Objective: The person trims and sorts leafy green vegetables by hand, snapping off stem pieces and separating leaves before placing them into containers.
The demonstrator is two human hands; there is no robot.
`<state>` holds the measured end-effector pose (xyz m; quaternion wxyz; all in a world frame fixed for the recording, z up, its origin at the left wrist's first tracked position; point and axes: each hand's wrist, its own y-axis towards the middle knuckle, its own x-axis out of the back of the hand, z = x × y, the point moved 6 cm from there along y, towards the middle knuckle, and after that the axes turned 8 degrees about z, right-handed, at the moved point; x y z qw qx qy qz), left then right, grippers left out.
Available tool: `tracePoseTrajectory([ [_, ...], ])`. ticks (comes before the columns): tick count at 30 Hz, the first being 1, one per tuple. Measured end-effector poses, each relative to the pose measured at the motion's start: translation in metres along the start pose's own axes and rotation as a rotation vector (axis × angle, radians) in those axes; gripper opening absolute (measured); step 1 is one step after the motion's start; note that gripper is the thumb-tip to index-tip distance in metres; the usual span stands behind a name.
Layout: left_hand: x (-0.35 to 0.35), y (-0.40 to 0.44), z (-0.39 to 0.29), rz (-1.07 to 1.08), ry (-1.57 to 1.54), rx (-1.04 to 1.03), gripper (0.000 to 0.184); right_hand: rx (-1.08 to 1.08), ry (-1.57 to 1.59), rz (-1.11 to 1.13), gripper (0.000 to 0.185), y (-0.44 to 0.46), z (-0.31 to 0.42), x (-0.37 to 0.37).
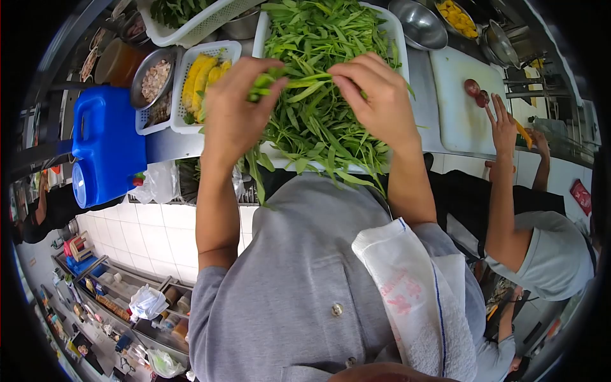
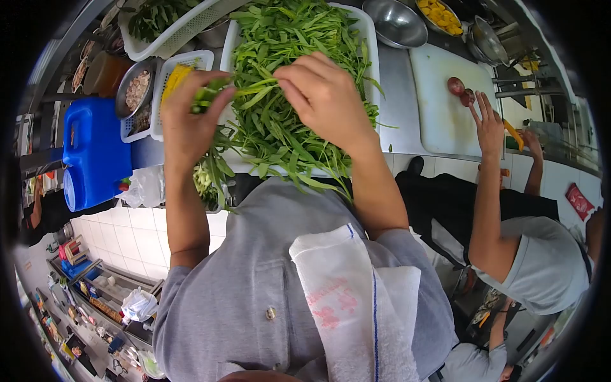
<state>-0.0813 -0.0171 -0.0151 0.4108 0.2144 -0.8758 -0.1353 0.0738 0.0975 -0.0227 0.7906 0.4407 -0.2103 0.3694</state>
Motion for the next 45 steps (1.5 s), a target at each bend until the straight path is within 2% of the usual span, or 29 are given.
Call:
tracePoseTrajectory([
  [1, 0.007, -0.002, 0.004, 0.005, -0.002, 0.003, 0.025, -0.006, 0.002, 0.002, 0.010, 0.000, 0.000, 0.000],
  [3, 0.031, -0.007, 0.017, -0.194, -0.044, 0.143, 0.017, -0.017, -0.052, -0.030, 0.009, -0.003, -0.001, 0.004],
  [4, 0.037, -0.003, 0.018, -0.233, -0.088, 0.103, 0.014, -0.022, -0.067, -0.023, 0.010, -0.004, 0.000, 0.004],
  [5, 0.039, 0.001, 0.017, -0.228, -0.099, 0.093, 0.014, -0.029, -0.079, -0.028, 0.010, -0.004, 0.002, 0.003],
  [8, 0.024, 0.016, -0.003, 0.021, -0.063, -0.128, 0.018, -0.025, -0.165, -0.032, 0.012, -0.001, 0.017, -0.003],
  [9, 0.022, 0.018, -0.005, 0.024, -0.067, -0.136, 0.018, -0.033, -0.185, -0.050, 0.014, 0.000, 0.022, -0.006],
  [11, 0.001, 0.018, -0.003, 0.258, 0.085, -0.130, 0.019, -0.044, -0.215, -0.071, 0.016, 0.002, 0.029, -0.012],
  [12, -0.003, 0.017, 0.006, 0.277, 0.124, -0.087, 0.023, -0.034, -0.270, -0.109, 0.017, 0.002, 0.033, -0.011],
  [13, -0.003, 0.013, 0.011, 0.279, 0.116, -0.095, 0.023, -0.023, -0.325, -0.147, 0.017, 0.001, 0.036, -0.010],
  [15, 0.007, 0.007, 0.030, 0.199, 0.237, 0.016, 0.027, -0.055, -0.391, -0.206, 0.018, -0.006, 0.034, -0.006],
  [18, 0.017, -0.004, 0.044, 0.218, 0.229, 0.077, 0.029, -0.141, -0.485, -0.309, 0.018, -0.017, 0.032, 0.003],
  [22, 0.023, -0.008, 0.045, 0.183, 0.165, 0.024, 0.027, -0.272, -0.444, -0.353, 0.016, -0.029, 0.030, 0.006],
  [23, 0.028, -0.008, 0.040, 0.105, 0.114, -0.046, 0.028, -0.275, -0.446, -0.357, 0.016, -0.030, 0.031, 0.006],
  [24, 0.032, -0.009, 0.035, 0.025, 0.066, -0.115, 0.030, -0.269, -0.442, -0.348, 0.015, -0.030, 0.032, 0.004],
  [25, 0.030, -0.010, 0.032, 0.026, 0.070, -0.117, 0.030, -0.262, -0.436, -0.339, 0.014, -0.031, 0.034, 0.003],
  [28, 0.014, -0.008, 0.003, -0.022, 0.001, -0.346, 0.043, -0.246, -0.407, -0.284, 0.015, -0.027, 0.036, -0.002],
  [29, 0.008, -0.005, -0.004, -0.031, 0.009, -0.344, 0.043, -0.234, -0.402, -0.284, 0.015, -0.026, 0.037, -0.002],
  [31, -0.011, 0.000, -0.015, 0.054, 0.020, -0.331, 0.023, -0.154, -0.327, -0.274, 0.015, -0.026, 0.039, -0.006],
  [35, -0.026, 0.001, -0.020, 0.107, 0.122, -0.333, 0.038, -0.112, -0.324, -0.256, 0.017, -0.031, 0.036, -0.007],
  [38, -0.028, -0.004, -0.020, 0.144, 0.163, -0.295, 0.035, 0.038, -0.502, -0.136, 0.027, -0.030, 0.038, -0.011],
  [41, -0.031, -0.009, -0.020, 0.200, 0.203, -0.263, 0.035, 0.108, -0.488, -0.073, 0.027, -0.026, 0.038, -0.017],
  [45, -0.032, -0.011, -0.012, 0.163, 0.085, -0.186, 0.023, 0.082, -0.434, -0.009, 0.022, -0.021, 0.030, -0.025],
])
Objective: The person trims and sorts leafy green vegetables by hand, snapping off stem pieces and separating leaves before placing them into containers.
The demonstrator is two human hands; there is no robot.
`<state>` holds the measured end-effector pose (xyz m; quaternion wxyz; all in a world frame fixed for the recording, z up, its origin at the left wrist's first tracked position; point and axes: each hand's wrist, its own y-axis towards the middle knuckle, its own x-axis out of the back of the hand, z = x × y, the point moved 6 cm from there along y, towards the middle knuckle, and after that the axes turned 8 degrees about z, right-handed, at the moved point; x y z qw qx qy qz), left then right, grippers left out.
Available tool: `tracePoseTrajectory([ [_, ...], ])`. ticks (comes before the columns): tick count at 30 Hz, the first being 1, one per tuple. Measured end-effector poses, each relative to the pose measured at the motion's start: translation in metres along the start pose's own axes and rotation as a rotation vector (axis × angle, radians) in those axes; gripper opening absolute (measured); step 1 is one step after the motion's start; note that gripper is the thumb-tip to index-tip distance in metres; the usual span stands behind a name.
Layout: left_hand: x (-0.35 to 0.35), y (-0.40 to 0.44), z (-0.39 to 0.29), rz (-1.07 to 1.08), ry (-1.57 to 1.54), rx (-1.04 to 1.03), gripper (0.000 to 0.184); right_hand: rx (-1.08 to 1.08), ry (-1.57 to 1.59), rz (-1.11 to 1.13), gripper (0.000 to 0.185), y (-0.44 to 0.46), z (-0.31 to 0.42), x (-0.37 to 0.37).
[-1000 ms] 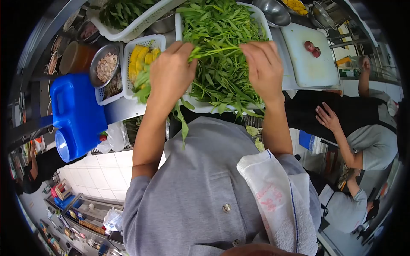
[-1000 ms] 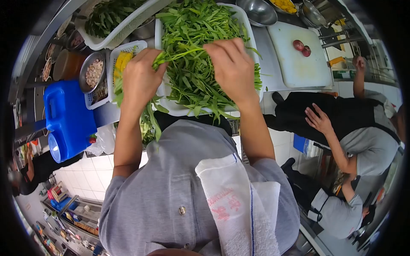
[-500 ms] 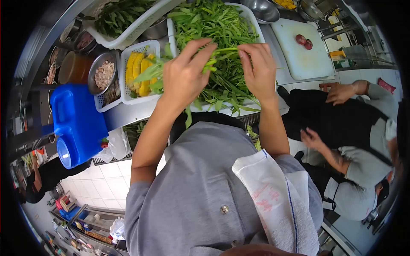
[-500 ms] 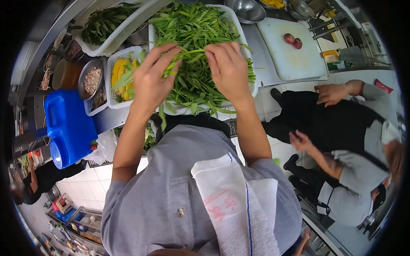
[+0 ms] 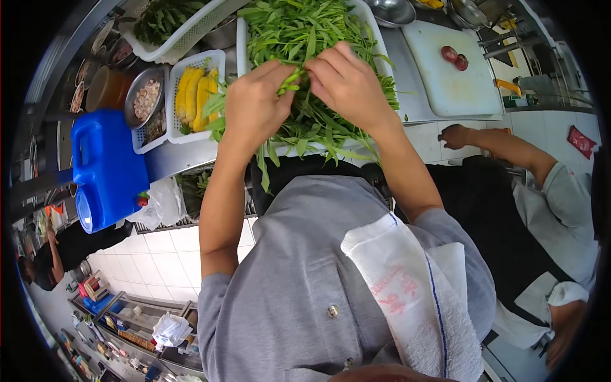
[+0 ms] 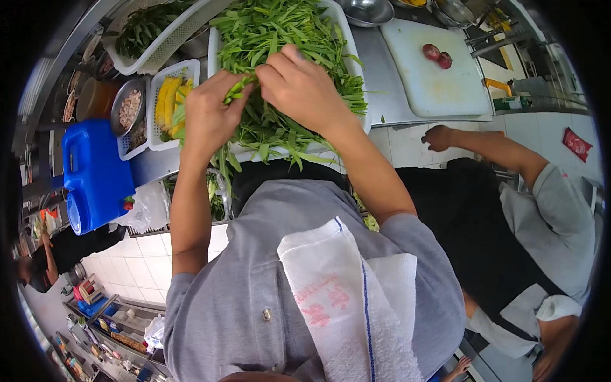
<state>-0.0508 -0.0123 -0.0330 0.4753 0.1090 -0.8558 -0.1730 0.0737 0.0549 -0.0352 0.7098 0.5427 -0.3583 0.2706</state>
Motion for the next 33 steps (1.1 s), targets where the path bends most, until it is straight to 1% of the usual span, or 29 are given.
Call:
tracePoseTrajectory([
  [1, -0.001, 0.000, 0.004, -0.015, -0.070, 0.038, 0.020, -0.035, 0.089, -0.036, 0.023, 0.000, -0.003, -0.003],
  [2, -0.003, 0.000, 0.004, -0.009, -0.072, 0.032, 0.020, -0.070, 0.180, -0.072, 0.024, 0.000, -0.007, -0.006],
  [3, -0.002, -0.001, 0.006, -0.058, -0.100, 0.054, 0.017, -0.077, 0.229, -0.136, 0.016, 0.000, -0.011, -0.007],
  [4, 0.000, -0.004, 0.008, -0.105, -0.128, 0.079, 0.014, -0.086, 0.231, -0.136, 0.016, -0.002, -0.011, -0.007],
  [5, 0.000, -0.006, 0.009, -0.098, -0.130, 0.079, 0.014, -0.401, 0.529, -0.190, 0.015, -0.007, -0.032, -0.009],
  [6, 0.004, -0.010, 0.013, -0.130, -0.221, 0.127, 0.015, -0.720, 0.824, -0.240, 0.014, -0.017, -0.047, -0.015],
  [7, 0.007, -0.015, 0.017, -0.160, -0.313, 0.175, 0.015, -0.796, 0.848, -0.231, 0.014, -0.019, -0.051, -0.010],
  [8, 0.012, -0.017, 0.017, -0.151, -0.318, 0.173, 0.015, -0.807, 0.845, -0.235, 0.014, -0.022, -0.055, -0.011],
  [10, 0.026, -0.027, 0.034, -0.283, -0.588, 0.432, 0.016, -0.511, 0.675, 0.032, 0.014, -0.012, -0.049, -0.015],
  [11, 0.031, -0.027, 0.035, -0.270, -0.594, 0.432, 0.016, -0.344, 0.567, 0.193, 0.014, -0.009, -0.042, -0.018],
  [12, 0.040, -0.028, 0.036, -0.329, -0.627, 0.427, 0.016, -0.357, 0.566, 0.191, 0.014, -0.010, -0.044, -0.016],
  [13, 0.048, -0.029, 0.039, -0.390, -0.659, 0.419, 0.016, -0.433, 0.614, 0.140, 0.014, -0.011, -0.050, -0.013],
  [14, 0.052, -0.029, 0.043, -0.387, -0.661, 0.412, 0.016, -0.501, 0.659, 0.085, 0.015, -0.011, -0.057, -0.010],
  [15, 0.055, -0.030, 0.047, -0.390, -0.676, 0.410, 0.017, -0.562, 0.523, 0.054, 0.014, -0.014, -0.072, -0.007],
  [16, 0.057, -0.030, 0.051, -0.393, -0.690, 0.411, 0.018, -0.563, 0.522, 0.052, 0.014, -0.014, -0.083, -0.004],
  [18, 0.058, -0.028, 0.056, -0.361, -0.641, 0.440, 0.017, -0.727, 0.474, 0.065, 0.015, -0.017, -0.106, 0.001],
  [19, 0.057, -0.026, 0.057, -0.349, -0.624, 0.447, 0.016, -0.665, 0.385, 0.028, 0.014, -0.011, -0.110, 0.008],
  [20, 0.055, -0.025, 0.058, -0.336, -0.608, 0.454, 0.015, -0.669, 0.383, 0.028, 0.014, -0.010, -0.119, 0.003],
  [22, 0.051, -0.026, 0.060, -0.324, -0.639, 0.477, 0.014, -0.640, 0.116, 0.168, 0.012, -0.008, -0.137, -0.012],
  [23, 0.049, -0.027, 0.061, -0.317, -0.665, 0.499, 0.013, -0.645, 0.113, 0.169, 0.012, -0.009, -0.143, -0.018],
  [25, 0.046, -0.028, 0.064, -0.312, -0.672, 0.497, 0.013, -0.554, 0.217, 0.305, 0.012, -0.006, -0.146, -0.041],
  [29, 0.046, -0.027, 0.065, -0.325, -0.685, 0.496, 0.013, -0.588, 0.147, 0.345, 0.014, 0.003, -0.134, -0.049],
  [31, 0.044, -0.026, 0.061, -0.308, -0.694, 0.486, 0.013, -0.597, 0.250, 0.214, 0.015, 0.013, -0.127, -0.033],
  [32, 0.042, -0.024, 0.060, -0.295, -0.706, 0.472, 0.013, -0.588, 0.249, 0.212, 0.015, 0.015, -0.126, -0.026],
  [33, 0.041, -0.024, 0.059, -0.304, -0.692, 0.469, 0.012, -0.499, 0.147, 0.091, 0.016, 0.019, -0.123, -0.009],
])
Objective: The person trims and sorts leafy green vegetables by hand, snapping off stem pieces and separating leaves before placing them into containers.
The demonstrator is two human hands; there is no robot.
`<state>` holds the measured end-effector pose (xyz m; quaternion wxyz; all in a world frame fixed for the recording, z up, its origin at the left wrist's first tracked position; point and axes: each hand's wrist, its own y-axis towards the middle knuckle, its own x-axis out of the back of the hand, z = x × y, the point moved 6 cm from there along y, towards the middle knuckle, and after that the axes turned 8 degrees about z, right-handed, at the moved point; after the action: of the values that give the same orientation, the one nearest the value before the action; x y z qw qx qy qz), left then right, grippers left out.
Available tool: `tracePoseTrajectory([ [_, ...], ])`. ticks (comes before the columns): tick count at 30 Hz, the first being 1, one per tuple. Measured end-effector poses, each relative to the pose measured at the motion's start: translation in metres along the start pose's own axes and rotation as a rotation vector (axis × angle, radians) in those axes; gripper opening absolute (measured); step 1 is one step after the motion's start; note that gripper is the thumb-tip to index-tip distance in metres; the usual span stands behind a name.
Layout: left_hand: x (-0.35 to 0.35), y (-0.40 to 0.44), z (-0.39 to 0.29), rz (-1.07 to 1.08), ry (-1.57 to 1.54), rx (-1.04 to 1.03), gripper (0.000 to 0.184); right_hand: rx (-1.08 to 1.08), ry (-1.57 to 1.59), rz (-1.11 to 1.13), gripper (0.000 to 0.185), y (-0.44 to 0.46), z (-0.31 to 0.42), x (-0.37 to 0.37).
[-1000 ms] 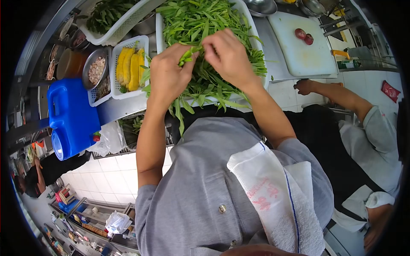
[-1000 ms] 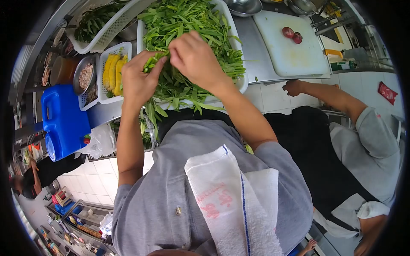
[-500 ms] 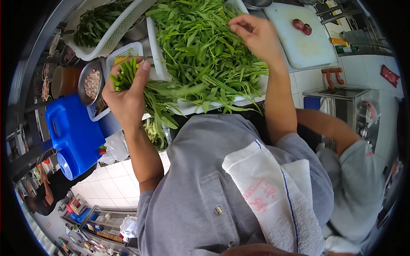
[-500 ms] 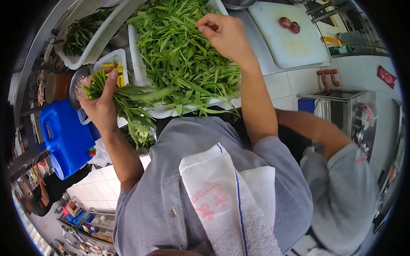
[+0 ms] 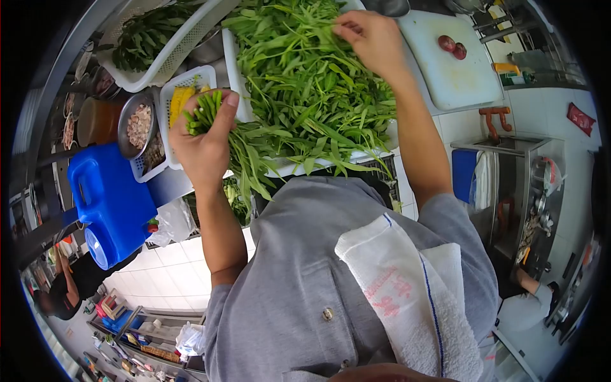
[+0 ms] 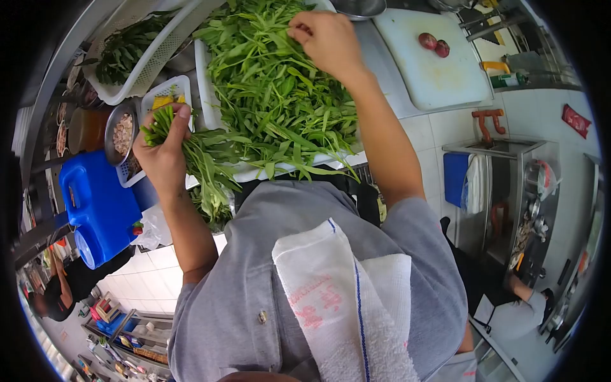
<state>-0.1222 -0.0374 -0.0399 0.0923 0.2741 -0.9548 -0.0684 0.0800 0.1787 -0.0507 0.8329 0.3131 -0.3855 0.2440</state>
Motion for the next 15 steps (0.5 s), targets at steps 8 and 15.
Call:
tracePoseTrajectory([
  [8, -0.013, 0.003, -0.013, -0.045, 0.066, -0.126, 0.014, 0.235, 0.635, -0.440, 0.014, -0.030, 0.034, 0.055],
  [15, -0.046, 0.006, -0.053, 0.047, 0.321, -0.465, 0.018, 0.233, 0.944, -0.589, 0.020, -0.040, 0.029, 0.065],
])
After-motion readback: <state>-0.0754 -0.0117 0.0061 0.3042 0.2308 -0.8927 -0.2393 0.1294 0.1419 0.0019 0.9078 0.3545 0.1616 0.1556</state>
